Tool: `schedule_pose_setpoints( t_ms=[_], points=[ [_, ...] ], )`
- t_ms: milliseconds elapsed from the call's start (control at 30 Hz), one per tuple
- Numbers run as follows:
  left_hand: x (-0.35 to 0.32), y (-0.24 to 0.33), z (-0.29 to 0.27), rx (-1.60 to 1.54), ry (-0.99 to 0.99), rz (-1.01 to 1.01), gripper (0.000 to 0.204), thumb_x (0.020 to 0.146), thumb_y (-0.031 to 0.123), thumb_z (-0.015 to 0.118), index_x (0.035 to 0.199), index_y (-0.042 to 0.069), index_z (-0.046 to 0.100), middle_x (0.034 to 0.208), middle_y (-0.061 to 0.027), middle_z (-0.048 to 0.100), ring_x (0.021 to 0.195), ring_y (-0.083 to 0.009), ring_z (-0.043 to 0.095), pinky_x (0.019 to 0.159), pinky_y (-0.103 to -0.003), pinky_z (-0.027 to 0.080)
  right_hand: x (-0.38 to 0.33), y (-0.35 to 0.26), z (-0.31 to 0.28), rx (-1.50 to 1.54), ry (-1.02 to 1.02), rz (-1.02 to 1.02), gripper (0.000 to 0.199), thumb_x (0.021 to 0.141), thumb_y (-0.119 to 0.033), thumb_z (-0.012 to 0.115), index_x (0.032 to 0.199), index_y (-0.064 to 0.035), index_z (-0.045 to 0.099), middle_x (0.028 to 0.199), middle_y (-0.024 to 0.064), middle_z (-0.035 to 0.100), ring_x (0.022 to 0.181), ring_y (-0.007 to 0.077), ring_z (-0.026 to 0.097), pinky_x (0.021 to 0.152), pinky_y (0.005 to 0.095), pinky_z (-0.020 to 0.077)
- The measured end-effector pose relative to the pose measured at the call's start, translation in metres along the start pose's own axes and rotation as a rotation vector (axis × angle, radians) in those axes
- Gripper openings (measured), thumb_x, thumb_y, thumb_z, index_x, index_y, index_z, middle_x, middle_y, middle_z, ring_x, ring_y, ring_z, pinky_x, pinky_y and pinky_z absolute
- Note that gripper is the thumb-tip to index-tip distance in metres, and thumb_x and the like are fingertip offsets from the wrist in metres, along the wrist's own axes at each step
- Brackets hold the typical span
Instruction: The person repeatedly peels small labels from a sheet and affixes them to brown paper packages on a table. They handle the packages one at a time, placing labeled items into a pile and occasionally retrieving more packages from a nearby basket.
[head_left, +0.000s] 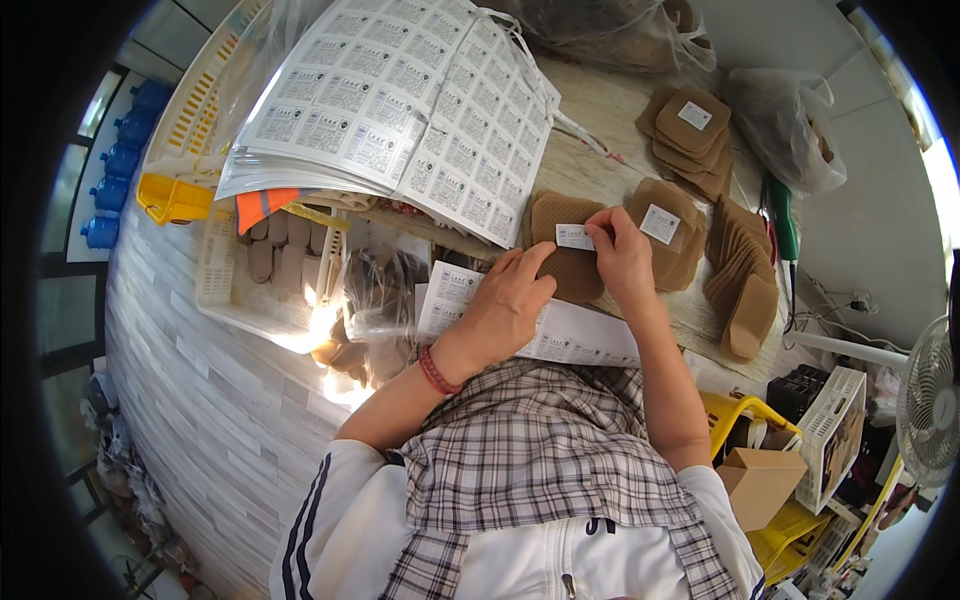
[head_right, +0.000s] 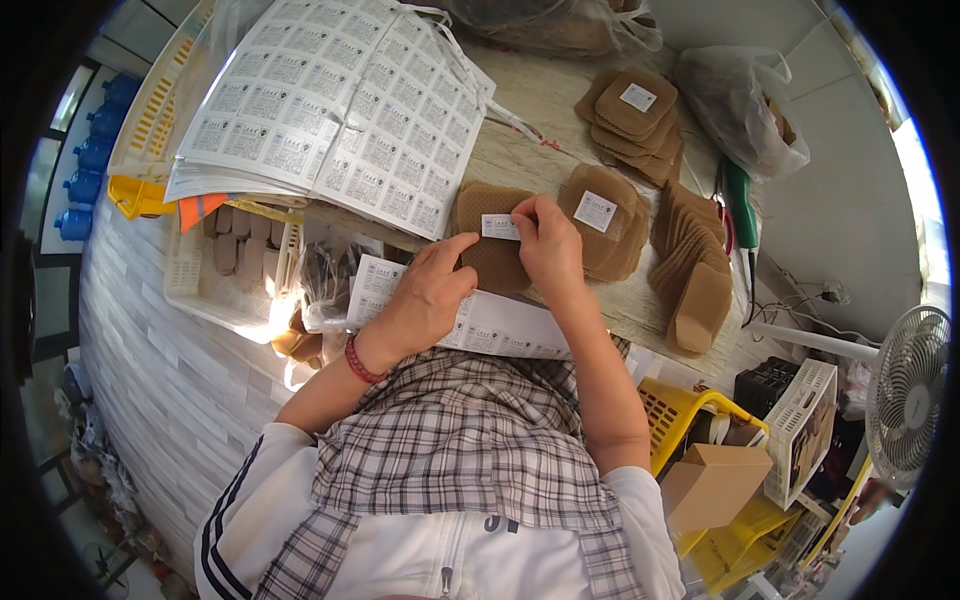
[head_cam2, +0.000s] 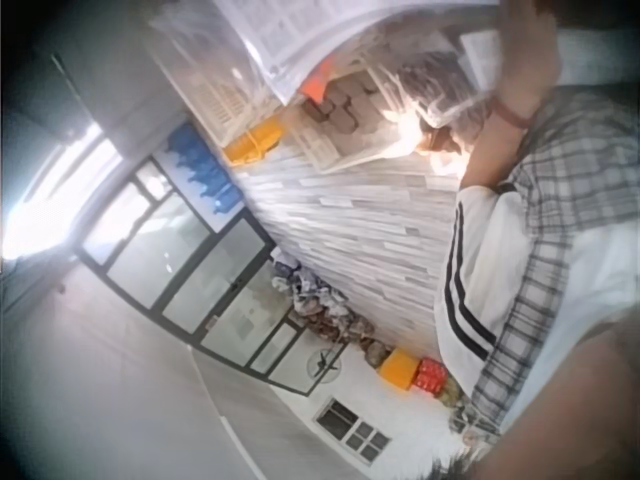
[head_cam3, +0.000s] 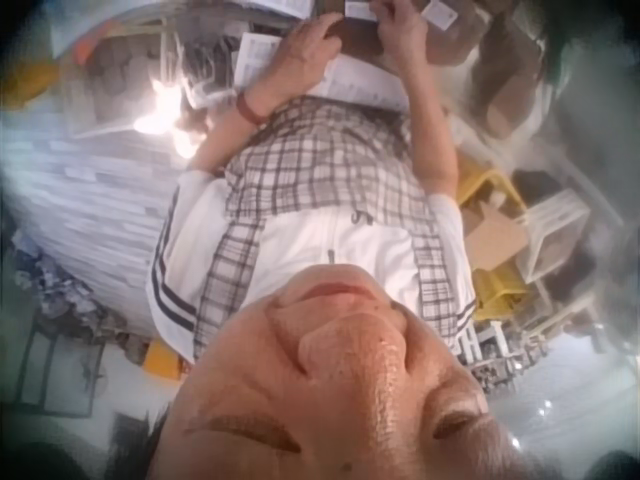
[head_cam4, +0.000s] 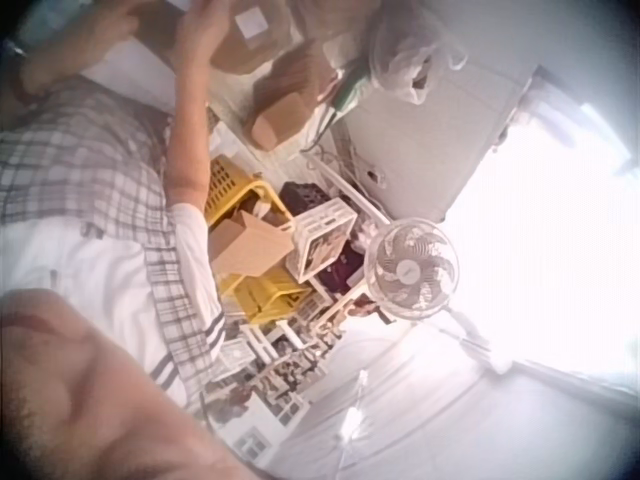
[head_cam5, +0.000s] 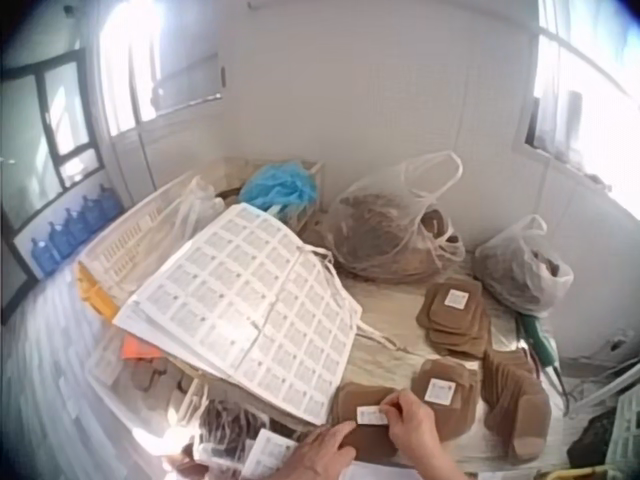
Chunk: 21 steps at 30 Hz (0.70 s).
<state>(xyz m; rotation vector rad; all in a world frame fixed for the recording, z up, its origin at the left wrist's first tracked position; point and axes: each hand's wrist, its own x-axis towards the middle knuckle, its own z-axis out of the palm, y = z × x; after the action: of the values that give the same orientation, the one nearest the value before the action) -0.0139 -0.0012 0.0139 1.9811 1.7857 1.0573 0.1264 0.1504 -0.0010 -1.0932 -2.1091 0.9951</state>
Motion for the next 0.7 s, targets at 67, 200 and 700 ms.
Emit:
schedule_pose_setpoints(
  t_ms=[67, 200, 700],
  points=[
    [0.003, 0.001, -0.003, -0.003, -0.035, 0.018, 0.007, 0.085, 0.001, 0.055, 0.084, -0.004, 0.059, 0.136, -0.0259, 0.053, 0.124, -0.0390, 0.051, 0.104, -0.051, 0.040, 0.000, -0.001, 0.000, -0.005, 0.006, -0.001, 0.007, 0.091, -0.008, 0.065, 0.094, -0.0028, 0.061, 0.084, 0.0169, 0.068, 0.078, 0.0345, 0.067, 0.069, 0.0401, 0.0519],
    [0.004, -0.003, 0.002, 0.113, -0.055, 0.086, 0.007, 0.084, 0.002, 0.054, 0.084, -0.003, 0.059, 0.140, -0.0243, 0.051, 0.126, -0.0374, 0.050, 0.106, -0.051, 0.037, -0.001, 0.002, 0.002, -0.027, 0.025, -0.029, 0.007, 0.090, -0.007, 0.065, 0.094, -0.0029, 0.061, 0.085, 0.0164, 0.067, 0.078, 0.0354, 0.066, 0.069, 0.0409, 0.0517],
    [0.003, 0.002, 0.007, 0.221, -0.067, 0.066, 0.008, 0.080, 0.000, 0.053, 0.084, -0.003, 0.060, 0.142, -0.0221, 0.050, 0.130, -0.0348, 0.047, 0.108, -0.050, 0.036, -0.020, 0.000, 0.022, -0.320, 0.271, -0.189, 0.035, 0.093, -0.012, 0.063, 0.127, -0.0110, 0.059, 0.108, 0.0105, 0.060, 0.088, 0.0317, 0.066, 0.067, 0.0409, 0.0563]
  ],
)
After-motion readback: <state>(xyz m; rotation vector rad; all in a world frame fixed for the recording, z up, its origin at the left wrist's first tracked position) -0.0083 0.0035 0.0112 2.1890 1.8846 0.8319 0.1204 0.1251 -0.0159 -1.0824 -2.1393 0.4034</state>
